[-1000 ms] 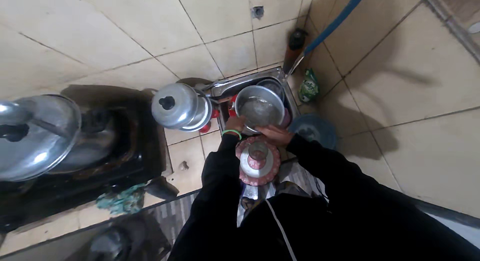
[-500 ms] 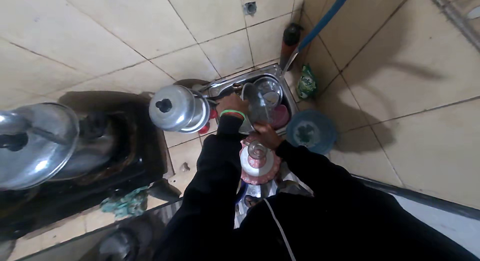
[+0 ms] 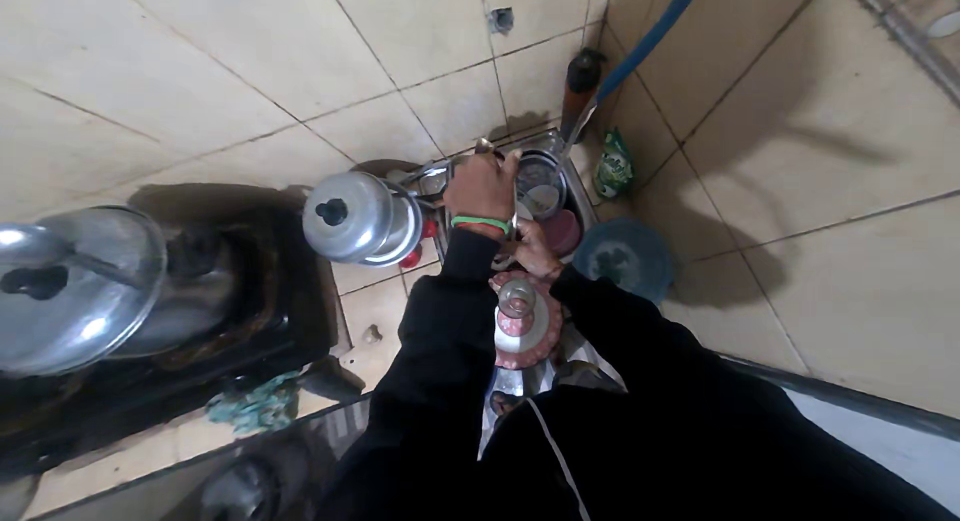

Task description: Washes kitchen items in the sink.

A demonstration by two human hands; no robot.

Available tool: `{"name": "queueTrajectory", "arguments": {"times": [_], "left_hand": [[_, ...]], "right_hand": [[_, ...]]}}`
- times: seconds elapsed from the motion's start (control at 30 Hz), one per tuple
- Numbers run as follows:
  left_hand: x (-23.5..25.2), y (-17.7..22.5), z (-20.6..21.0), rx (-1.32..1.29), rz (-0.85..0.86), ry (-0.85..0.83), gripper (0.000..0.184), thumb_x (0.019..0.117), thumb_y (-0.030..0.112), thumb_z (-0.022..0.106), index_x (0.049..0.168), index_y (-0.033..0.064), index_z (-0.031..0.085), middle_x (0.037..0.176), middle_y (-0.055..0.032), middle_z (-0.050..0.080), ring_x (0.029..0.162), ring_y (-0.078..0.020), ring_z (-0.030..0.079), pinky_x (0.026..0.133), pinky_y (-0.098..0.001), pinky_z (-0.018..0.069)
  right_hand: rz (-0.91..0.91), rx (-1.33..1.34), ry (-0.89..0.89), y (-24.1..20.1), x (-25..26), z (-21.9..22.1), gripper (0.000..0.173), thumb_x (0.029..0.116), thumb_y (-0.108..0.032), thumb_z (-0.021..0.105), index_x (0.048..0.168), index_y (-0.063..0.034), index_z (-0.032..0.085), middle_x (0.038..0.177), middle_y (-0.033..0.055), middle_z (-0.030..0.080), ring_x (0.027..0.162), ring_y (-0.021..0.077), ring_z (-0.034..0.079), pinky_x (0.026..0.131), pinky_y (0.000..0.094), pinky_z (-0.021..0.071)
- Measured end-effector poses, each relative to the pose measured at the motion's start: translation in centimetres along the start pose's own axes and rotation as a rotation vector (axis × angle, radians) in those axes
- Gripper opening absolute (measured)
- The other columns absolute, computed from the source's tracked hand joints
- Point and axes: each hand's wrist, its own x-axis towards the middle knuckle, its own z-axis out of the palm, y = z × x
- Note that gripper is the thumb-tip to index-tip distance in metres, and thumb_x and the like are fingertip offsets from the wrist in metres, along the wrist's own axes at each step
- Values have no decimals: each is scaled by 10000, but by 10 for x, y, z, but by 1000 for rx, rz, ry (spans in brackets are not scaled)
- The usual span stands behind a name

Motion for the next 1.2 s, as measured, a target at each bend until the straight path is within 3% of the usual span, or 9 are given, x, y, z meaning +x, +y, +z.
{"name": "queueTrajectory", "arguments": {"times": [0.1,0.2,0.37,0.47,0.6,0.77,0.93,1.03,1.2], "left_hand": [[-16,-11,-8,-118,85,32,611,1060,512,466,918,-51,654,868,-251,642,862,-440,642,761,-657,474],[-33,-39,-7,-266,201,43,540,1061,446,500,815,-18,623,685,-144,556,649,-311,566,639,-557,461],[-88,-99,2,-400,205,80,487,1059,417,527,707,83,571,545,-19,454,469,-148,429,473,-355,379],[-122,-137,12,-494,79,55,418,1050,310,558,691,96,563,546,38,432,485,-79,416,502,-288,376],[-164,-182,24,-666,-53,77,398,1054,238,492,666,159,531,540,126,419,462,9,382,477,-189,347],[-209,-223,31,-947,-225,160,444,1073,168,416,647,169,539,513,125,490,409,17,402,419,-155,367],[-236,-259,40,-935,-326,222,434,1082,196,401,669,161,527,507,118,471,411,12,405,428,-164,379],[-251,-274,48,-1002,-385,233,457,1099,194,392,670,138,539,499,93,498,388,-4,410,403,-165,382],[-259,-281,48,-1080,-387,213,482,1105,210,367,661,145,544,478,100,485,379,1,406,400,-160,375]], "right_hand": [[7,-4,-21,-16,17,-8,248,851,26,728,1085,80,668,966,102,715,886,72,675,841,280,578],[55,-194,-106,-27,40,-31,392,816,-10,799,1176,69,666,1079,164,712,986,160,687,922,347,572],[109,-824,-203,-37,77,-79,366,964,-131,689,1312,-18,663,1255,227,682,1197,362,643,1073,561,471],[197,-1172,-178,-37,86,-102,371,998,-168,628,1353,-60,651,1292,263,653,1225,465,604,1031,678,443],[180,-1406,-209,-40,79,-112,360,1023,-173,580,1371,-111,649,1278,258,665,1210,484,611,1016,689,450],[145,-1444,-232,-50,66,-101,310,1007,-167,604,1292,-84,693,1212,261,691,1150,488,638,969,705,462],[102,-1379,-284,-54,56,-90,330,1013,-170,610,1315,-51,669,1241,277,669,1184,492,618,994,703,455],[65,-1157,-205,-41,35,-90,340,1005,-164,632,1312,-20,662,1231,267,679,1182,454,634,1035,656,458],[47,-642,-42,-48,5,-67,262,945,-10,676,1192,63,631,1064,251,667,946,330,664,859,502,563]]}}
